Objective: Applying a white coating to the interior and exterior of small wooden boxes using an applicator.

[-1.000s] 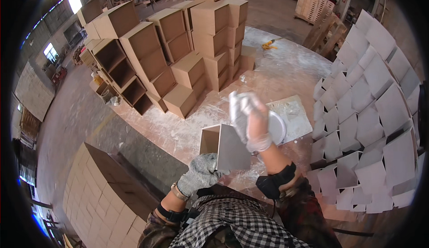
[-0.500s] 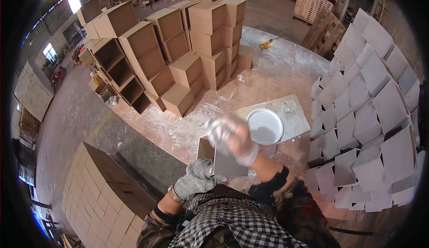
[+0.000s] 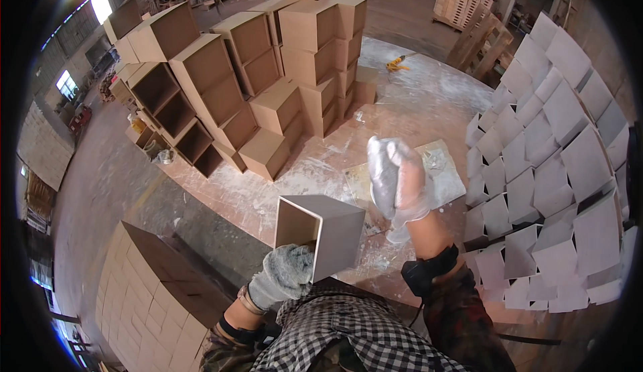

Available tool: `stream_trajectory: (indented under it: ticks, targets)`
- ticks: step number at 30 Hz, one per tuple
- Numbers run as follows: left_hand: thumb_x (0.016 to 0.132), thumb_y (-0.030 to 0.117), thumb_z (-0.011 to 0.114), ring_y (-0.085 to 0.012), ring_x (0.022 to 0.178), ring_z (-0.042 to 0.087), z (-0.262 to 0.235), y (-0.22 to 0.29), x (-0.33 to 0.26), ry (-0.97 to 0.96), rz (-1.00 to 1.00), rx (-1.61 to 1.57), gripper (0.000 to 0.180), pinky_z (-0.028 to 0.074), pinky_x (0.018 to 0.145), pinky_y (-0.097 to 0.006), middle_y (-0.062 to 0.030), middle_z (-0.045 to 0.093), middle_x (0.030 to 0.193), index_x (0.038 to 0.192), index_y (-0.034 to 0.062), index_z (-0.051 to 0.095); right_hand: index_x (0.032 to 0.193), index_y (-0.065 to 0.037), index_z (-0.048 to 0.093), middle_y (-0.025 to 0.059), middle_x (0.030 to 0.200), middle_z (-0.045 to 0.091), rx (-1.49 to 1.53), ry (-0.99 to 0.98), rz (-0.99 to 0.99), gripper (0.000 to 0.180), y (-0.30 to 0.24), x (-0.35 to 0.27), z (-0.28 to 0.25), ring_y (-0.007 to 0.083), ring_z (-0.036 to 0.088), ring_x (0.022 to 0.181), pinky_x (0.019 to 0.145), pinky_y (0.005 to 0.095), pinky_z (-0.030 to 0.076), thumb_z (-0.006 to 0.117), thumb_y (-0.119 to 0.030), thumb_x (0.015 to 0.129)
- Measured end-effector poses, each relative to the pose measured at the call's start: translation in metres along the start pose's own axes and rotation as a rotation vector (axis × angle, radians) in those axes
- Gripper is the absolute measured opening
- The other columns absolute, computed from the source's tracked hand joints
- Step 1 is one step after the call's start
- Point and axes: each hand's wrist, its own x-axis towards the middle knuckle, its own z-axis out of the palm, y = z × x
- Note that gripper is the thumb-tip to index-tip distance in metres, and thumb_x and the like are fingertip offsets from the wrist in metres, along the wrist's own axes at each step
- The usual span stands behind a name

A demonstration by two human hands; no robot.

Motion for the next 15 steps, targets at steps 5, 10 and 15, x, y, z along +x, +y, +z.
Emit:
stream_trajectory:
  ticks: [5,10,15]
  targets:
    - [0.066,0.015,0.06,-0.0276,0.09,0.063,-0.022,0.002,0.012,0.097,0.251,0.481,0.037,0.051,0.073,-0.036,-0.0122,0.062,0.091,0.101,0.001,0.064,0.1,0.004,0.061,0.0061,0.084,0.064,-0.103,0.005,0.159,0.021,0.007,-0.003,0.023,0.0133,0.061,0.071,0.064,0.0239,0.049,0.049,-0.01,0.09]
    - [0.073,0.015,0.058,-0.0279,0.091,0.063,-0.029,-0.018,0.013,0.016,0.361,0.504,0.039,0.051,0.074,-0.037,-0.0143,0.062,0.095,0.109,-0.0005,0.062,0.092,0.002,0.065,0.0019,0.081,0.06,-0.333,-0.06,0.052,0.016,0.019,-0.016,0.047,0.0097,0.056,0.077,0.071,0.0235,0.044,0.052,-0.005,0.085]
    - [0.071,0.015,0.059,-0.0228,0.079,0.061,-0.017,-0.042,0.014,-0.004,0.327,0.471,0.031,0.051,0.069,-0.036,-0.0074,0.061,0.087,0.1,0.006,0.066,0.093,0.003,0.065,0.0043,0.082,0.061,-0.415,-0.159,-0.181,0.019,0.014,-0.045,0.083,0.0125,0.056,0.077,0.071,0.025,0.044,0.052,-0.01,0.087]
